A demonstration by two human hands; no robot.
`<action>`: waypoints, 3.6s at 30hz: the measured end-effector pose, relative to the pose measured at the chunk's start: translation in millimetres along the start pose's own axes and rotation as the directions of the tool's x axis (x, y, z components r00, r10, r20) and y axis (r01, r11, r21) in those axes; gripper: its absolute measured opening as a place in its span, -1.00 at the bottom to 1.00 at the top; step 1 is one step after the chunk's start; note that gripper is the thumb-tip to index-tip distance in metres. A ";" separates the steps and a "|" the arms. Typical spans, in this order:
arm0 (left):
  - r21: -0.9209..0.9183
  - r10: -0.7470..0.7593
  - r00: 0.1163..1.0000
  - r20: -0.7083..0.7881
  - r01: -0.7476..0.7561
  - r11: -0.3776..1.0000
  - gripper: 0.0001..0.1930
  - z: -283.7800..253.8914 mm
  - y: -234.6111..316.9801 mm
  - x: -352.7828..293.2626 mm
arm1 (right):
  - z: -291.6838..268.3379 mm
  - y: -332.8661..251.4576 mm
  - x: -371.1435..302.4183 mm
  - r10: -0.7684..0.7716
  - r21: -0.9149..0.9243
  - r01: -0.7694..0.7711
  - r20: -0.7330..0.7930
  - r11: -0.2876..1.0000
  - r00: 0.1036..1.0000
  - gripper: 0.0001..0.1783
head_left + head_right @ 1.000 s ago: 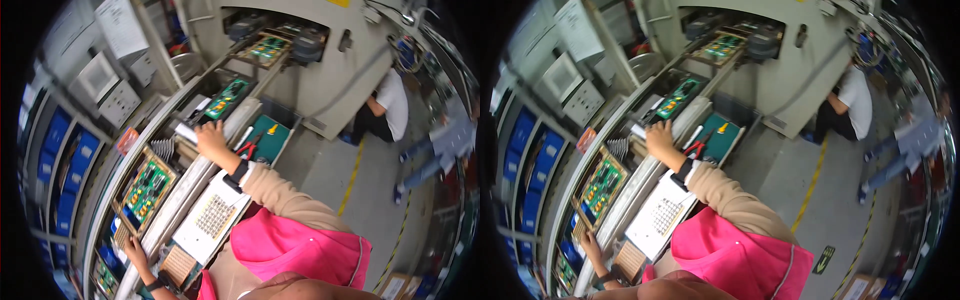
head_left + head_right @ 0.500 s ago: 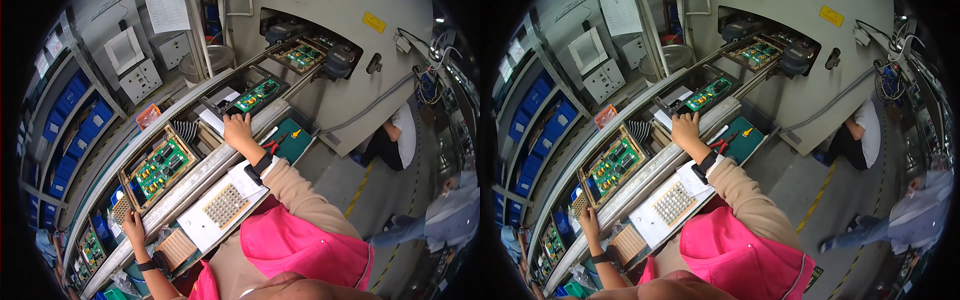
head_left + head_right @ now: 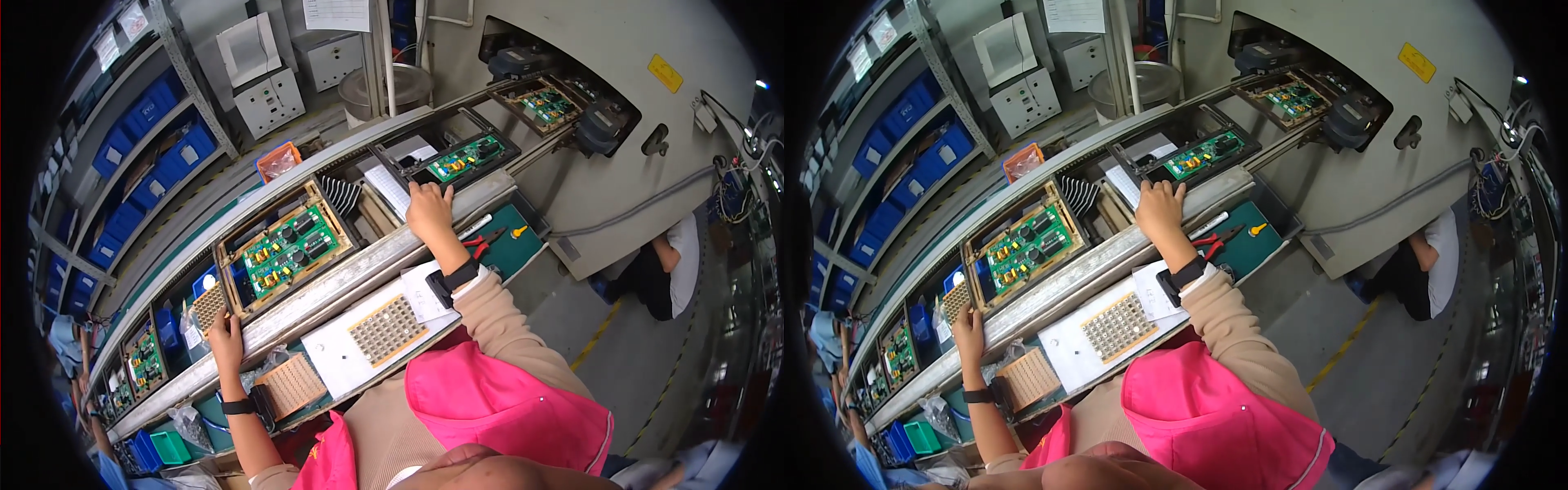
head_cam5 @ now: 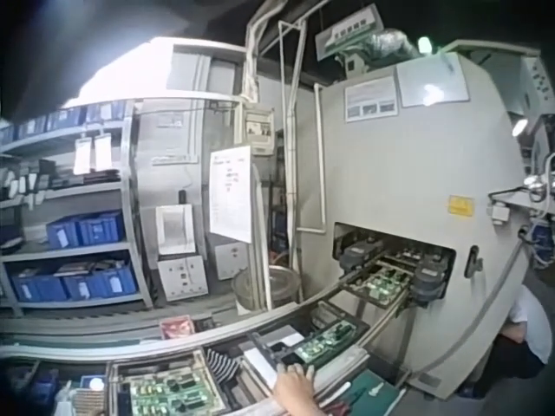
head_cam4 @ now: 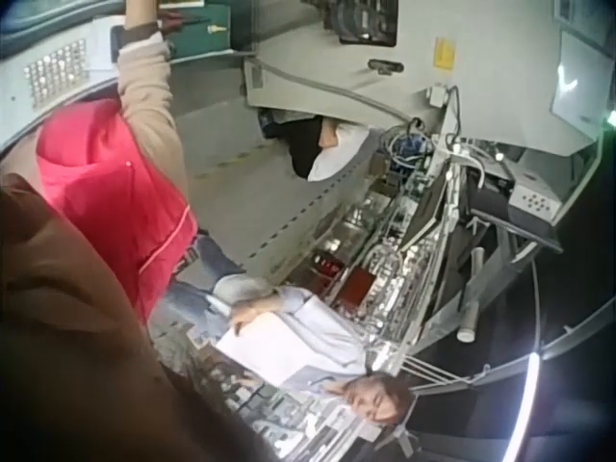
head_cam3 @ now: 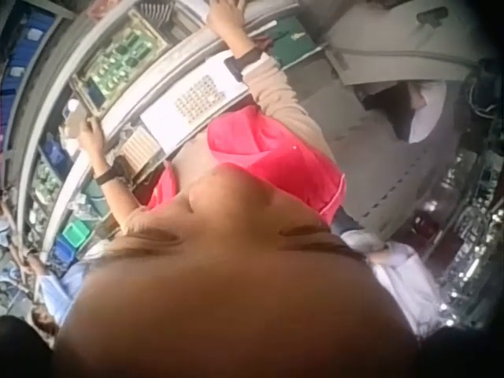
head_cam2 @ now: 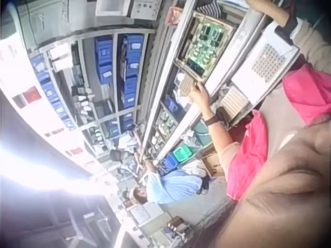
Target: Assembling or inspecting printed circuit boards on an automated conveyor line.
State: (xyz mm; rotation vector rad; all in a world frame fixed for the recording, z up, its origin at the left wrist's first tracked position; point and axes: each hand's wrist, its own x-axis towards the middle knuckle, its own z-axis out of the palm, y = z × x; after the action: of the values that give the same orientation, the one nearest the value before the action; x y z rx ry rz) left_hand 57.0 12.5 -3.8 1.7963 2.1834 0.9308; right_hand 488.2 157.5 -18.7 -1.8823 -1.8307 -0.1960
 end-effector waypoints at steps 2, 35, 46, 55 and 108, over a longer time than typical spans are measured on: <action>0.005 -0.007 1.000 0.016 0.007 1.000 -0.68 1.0 1.2 0.3 | 3.5 1.0 2.5 0.012 -0.001 -0.012 0.000 1.000 1.000 -0.76; 0.041 0.070 0.997 -0.042 -0.069 0.997 -0.69 6.9 -12.1 3.0 | -21.5 22.4 69.7 0.298 -0.308 -0.159 0.480 0.938 0.825 -0.58; -0.031 -0.037 0.997 -0.067 0.035 0.999 -0.69 6.4 -11.3 0.3 | -18.1 21.3 68.3 0.287 -0.427 -0.067 0.476 0.902 0.831 -0.53; 0.134 0.237 0.949 -0.208 -0.212 0.968 -0.66 7.0 -0.8 -25.9 | -40.9 -20.2 51.3 0.071 -0.276 0.082 0.502 0.958 0.862 -0.43; 0.026 0.366 0.930 0.041 -0.367 0.930 -0.69 22.6 86.6 -46.5 | -18.0 -23.2 -15.1 -0.263 0.258 0.202 0.232 0.945 0.936 -0.73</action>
State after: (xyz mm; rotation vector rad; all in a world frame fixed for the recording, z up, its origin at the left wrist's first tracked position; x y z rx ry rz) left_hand 152.1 -15.6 14.5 2.2687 1.8832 0.9230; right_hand 468.9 135.2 -3.9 -1.5880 -2.1531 0.1914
